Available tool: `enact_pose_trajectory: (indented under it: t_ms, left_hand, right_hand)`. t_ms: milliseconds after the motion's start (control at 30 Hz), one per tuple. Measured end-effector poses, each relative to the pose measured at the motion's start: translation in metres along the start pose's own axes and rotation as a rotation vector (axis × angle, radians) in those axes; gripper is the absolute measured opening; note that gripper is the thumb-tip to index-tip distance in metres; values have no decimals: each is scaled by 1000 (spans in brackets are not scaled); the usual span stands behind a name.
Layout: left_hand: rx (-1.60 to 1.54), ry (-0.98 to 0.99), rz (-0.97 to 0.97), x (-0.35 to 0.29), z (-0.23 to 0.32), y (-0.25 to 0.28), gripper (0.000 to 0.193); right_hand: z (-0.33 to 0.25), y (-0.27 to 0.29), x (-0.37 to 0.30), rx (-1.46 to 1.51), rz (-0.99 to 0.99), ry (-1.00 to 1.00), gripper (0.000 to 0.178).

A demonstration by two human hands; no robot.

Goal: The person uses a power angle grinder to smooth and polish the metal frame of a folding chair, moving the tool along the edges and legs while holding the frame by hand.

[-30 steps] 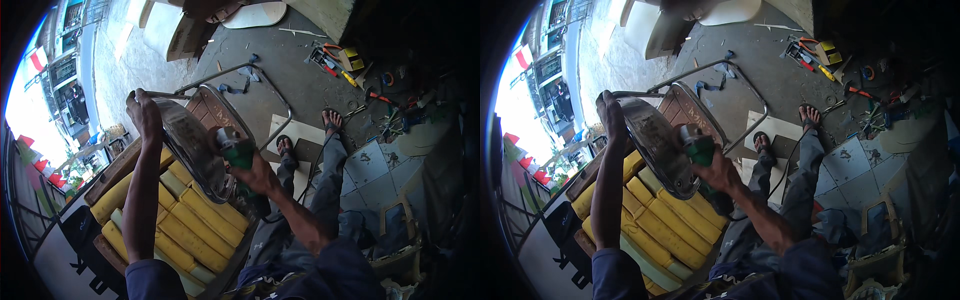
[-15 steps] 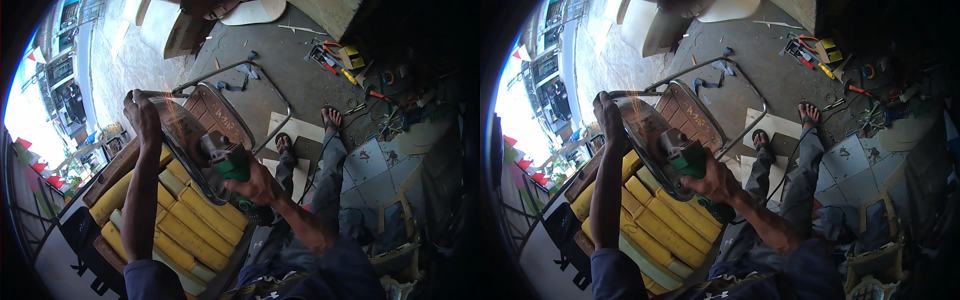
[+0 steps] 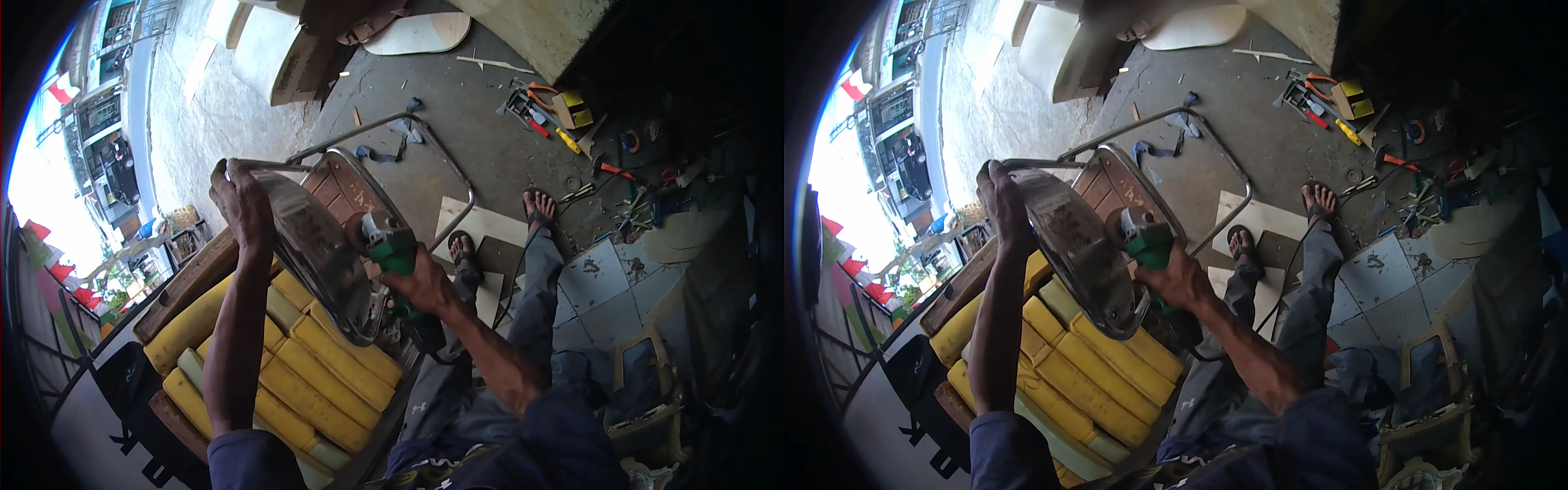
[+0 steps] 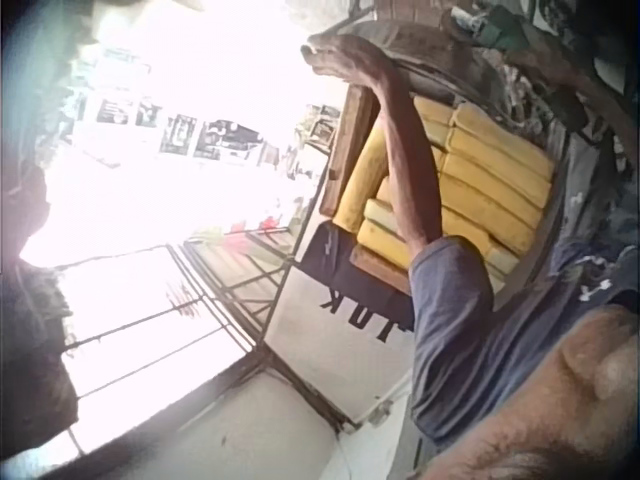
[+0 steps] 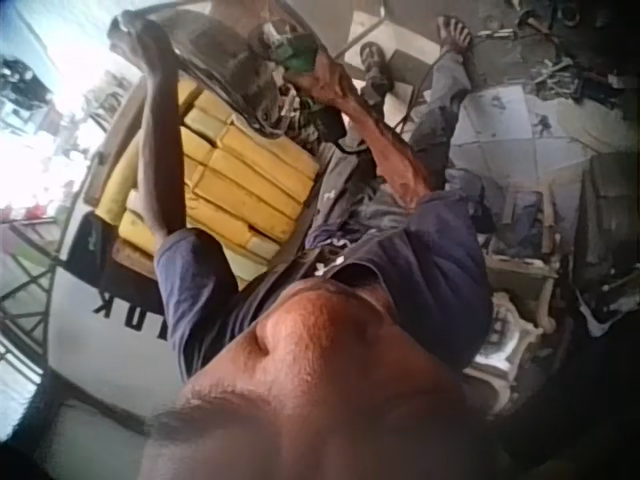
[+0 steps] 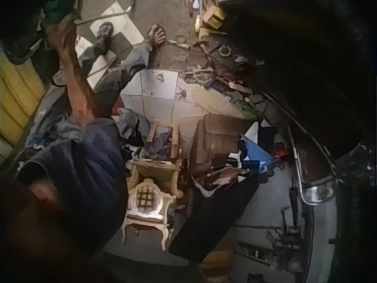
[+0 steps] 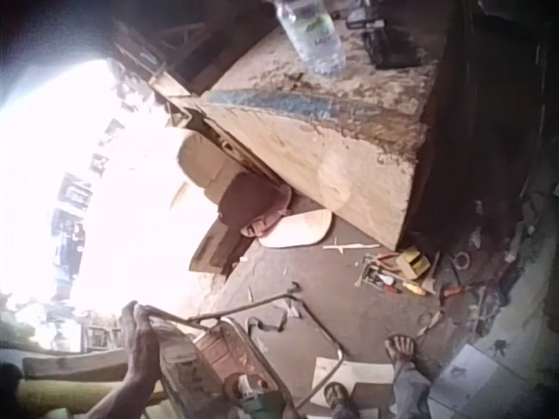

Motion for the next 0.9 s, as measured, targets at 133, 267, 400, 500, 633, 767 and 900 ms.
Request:
enact_pose_trajectory:
  t_ms: [133,267,400,500,633,767,900]
  left_hand:
    - [27,-31,-11,5,-1,-5,59]
    - [34,-33,7,4,3,-2,59]
    - [-3,-39,17,1,6,-2,59]
    - [11,-38,-7,5,-4,-1,59]
    - [48,-21,17,-5,5,1,60]
    - [6,-31,17,-1,3,2,60]
    - [-25,-49,-2,6,-1,-3,58]
  right_hand:
    - [-44,-10,-20,102,-63,258,86]
    - [5,-11,1,123,-109,60,91]
    - [2,-3,-1,47,-76,7,92]
    - [-54,-9,-11,180,-50,310,78]
    - [-26,3,6,65,-48,-3,85]
    - [-28,0,1,57,-20,170,86]
    - [-44,-8,4,131,-80,233,86]
Point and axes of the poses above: each hand's wrist, its own x-axis towards the middle knuckle, its own y-axis out of the back of the hand, z = x × y, the point moved 8 cm from there along x, towards the middle knuckle, and after that the axes turned 15 degrees about y, right-handed, at the moved point
